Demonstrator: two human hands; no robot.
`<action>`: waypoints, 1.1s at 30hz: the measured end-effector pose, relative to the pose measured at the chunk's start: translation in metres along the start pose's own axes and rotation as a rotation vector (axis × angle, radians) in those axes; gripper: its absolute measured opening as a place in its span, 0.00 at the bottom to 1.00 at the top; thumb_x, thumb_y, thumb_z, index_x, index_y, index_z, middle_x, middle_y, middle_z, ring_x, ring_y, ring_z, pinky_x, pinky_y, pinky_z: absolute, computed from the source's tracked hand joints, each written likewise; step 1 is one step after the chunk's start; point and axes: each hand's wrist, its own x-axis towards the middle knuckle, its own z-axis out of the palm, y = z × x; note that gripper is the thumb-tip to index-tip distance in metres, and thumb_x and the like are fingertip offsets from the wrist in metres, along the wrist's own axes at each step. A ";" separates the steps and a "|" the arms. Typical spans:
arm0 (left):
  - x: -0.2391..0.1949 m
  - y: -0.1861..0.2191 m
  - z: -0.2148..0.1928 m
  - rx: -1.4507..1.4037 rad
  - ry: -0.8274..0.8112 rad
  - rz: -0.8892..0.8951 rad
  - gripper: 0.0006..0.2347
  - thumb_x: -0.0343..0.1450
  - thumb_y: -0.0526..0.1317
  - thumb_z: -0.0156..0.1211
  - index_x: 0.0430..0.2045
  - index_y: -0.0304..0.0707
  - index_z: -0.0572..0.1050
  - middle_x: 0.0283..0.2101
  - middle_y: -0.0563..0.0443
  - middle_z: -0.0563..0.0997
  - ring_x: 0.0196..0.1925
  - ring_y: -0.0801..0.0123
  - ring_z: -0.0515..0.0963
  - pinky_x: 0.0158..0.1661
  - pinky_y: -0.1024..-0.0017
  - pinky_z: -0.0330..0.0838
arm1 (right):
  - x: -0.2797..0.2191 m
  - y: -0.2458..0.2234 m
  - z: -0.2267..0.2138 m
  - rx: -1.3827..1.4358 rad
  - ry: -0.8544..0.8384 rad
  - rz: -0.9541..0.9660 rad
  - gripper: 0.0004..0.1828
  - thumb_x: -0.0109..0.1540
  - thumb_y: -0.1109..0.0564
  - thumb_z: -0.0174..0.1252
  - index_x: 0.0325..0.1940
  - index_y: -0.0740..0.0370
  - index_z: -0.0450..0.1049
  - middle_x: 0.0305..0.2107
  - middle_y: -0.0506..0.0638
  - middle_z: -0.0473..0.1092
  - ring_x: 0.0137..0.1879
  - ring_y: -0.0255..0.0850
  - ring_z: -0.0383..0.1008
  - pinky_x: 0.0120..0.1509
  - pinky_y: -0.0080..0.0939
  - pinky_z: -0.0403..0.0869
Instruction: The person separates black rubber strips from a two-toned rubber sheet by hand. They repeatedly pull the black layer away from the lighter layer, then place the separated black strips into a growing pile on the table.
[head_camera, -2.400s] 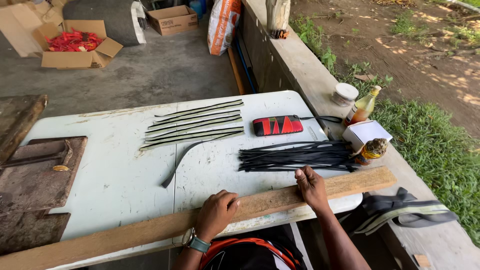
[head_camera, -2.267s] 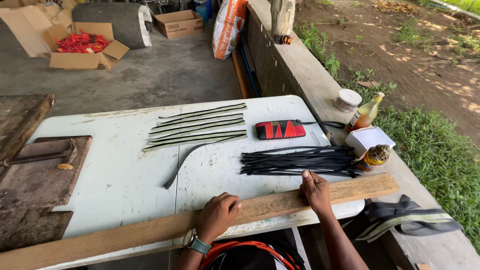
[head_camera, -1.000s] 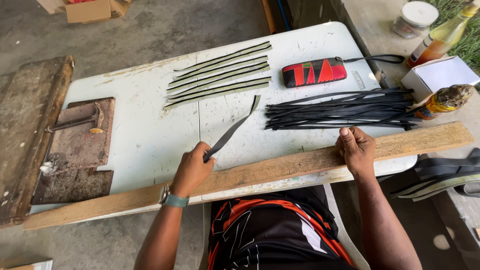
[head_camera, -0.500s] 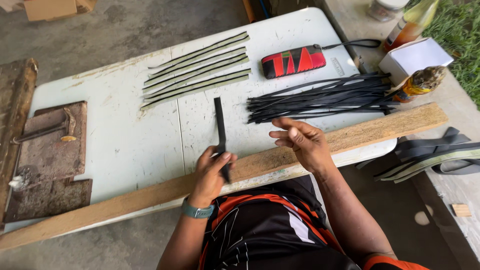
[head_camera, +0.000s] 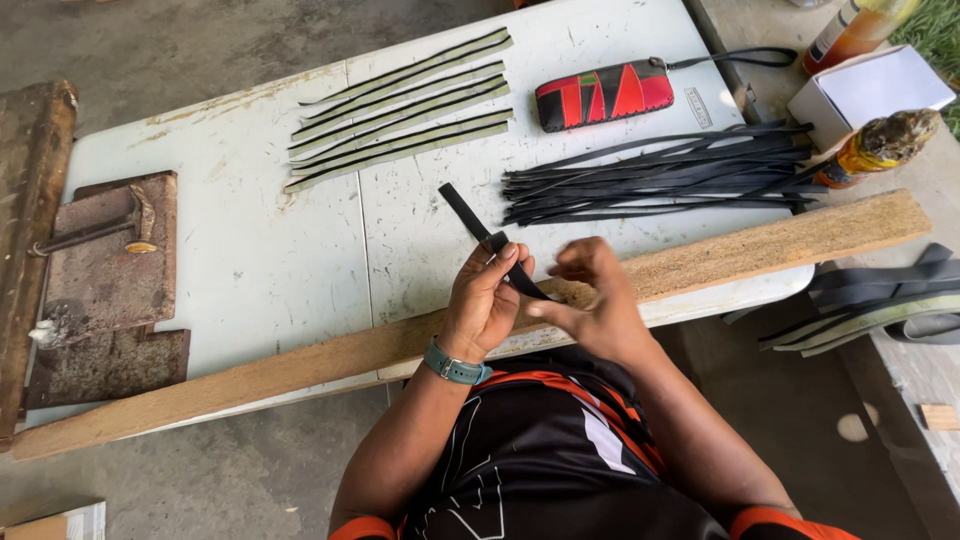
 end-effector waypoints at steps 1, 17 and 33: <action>-0.001 -0.002 0.002 0.006 0.020 -0.004 0.05 0.74 0.31 0.60 0.42 0.36 0.76 0.38 0.48 0.83 0.43 0.69 0.83 0.50 0.70 0.79 | 0.002 -0.007 0.004 -0.022 -0.034 -0.035 0.31 0.56 0.52 0.69 0.54 0.67 0.60 0.44 0.56 0.67 0.49 0.43 0.72 0.51 0.41 0.73; -0.036 0.124 -0.039 0.247 0.199 0.549 0.20 0.77 0.33 0.54 0.67 0.38 0.63 0.42 0.53 0.78 0.48 0.68 0.82 0.44 0.62 0.81 | -0.006 -0.043 -0.108 0.453 -0.394 0.552 0.15 0.59 0.67 0.65 0.48 0.65 0.70 0.34 0.50 0.73 0.36 0.35 0.79 0.40 0.34 0.78; -0.096 0.096 -0.054 1.263 0.043 0.077 0.11 0.74 0.35 0.56 0.50 0.33 0.72 0.40 0.47 0.84 0.45 0.71 0.83 0.48 0.75 0.79 | -0.022 -0.002 -0.169 0.091 0.033 0.617 0.22 0.60 0.56 0.64 0.57 0.63 0.74 0.43 0.54 0.78 0.48 0.42 0.81 0.53 0.42 0.78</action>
